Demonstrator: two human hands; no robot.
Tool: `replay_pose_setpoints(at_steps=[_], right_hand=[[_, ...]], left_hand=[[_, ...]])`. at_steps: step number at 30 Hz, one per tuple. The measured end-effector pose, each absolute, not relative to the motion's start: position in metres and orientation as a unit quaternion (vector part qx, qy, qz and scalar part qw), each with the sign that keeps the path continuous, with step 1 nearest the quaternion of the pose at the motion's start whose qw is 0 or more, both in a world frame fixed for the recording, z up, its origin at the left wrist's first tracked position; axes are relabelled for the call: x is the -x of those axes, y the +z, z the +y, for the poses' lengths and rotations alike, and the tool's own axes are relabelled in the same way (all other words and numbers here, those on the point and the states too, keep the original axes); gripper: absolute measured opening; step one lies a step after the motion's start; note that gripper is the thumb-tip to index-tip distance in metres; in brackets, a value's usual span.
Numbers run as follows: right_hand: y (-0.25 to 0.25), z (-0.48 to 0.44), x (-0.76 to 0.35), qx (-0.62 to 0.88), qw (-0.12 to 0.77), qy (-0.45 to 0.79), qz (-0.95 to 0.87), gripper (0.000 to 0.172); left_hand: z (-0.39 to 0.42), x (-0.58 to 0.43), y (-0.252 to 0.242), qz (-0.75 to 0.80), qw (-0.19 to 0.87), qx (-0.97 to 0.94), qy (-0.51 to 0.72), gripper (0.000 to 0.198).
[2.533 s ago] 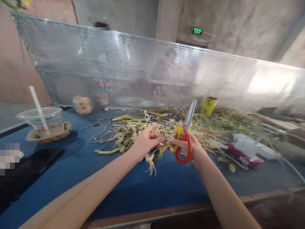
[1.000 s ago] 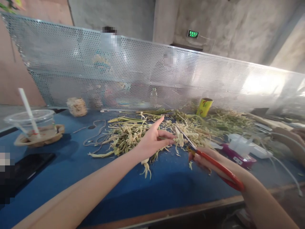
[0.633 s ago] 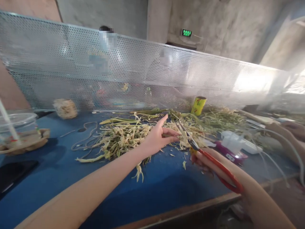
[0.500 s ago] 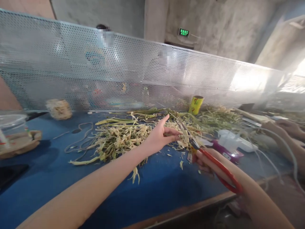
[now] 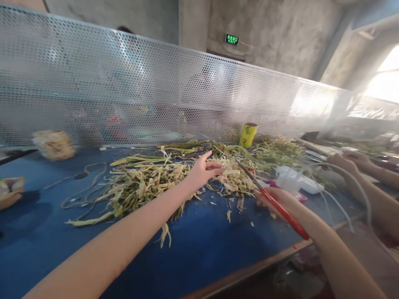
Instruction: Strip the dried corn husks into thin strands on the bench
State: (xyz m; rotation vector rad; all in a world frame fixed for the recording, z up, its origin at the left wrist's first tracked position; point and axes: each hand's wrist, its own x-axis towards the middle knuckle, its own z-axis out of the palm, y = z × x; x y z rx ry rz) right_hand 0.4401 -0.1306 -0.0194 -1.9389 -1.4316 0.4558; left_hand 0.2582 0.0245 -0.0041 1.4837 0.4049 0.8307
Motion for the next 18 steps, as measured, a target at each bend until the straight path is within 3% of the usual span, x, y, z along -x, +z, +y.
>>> replay_pose_setpoints(at_steps=[7,18], right_hand=[[-0.013,-0.154,-0.438,0.717,0.175,0.144,-0.659,0.028],[0.02,-0.141,-0.416,0.709,0.128,0.036,-0.692,0.023]], left_hand=[[0.032,-0.222,0.022,0.13,0.597,-0.742,0.275,0.08],[0.029,-0.216,0.045,0.074,0.508,-0.846,0.142,0.074]])
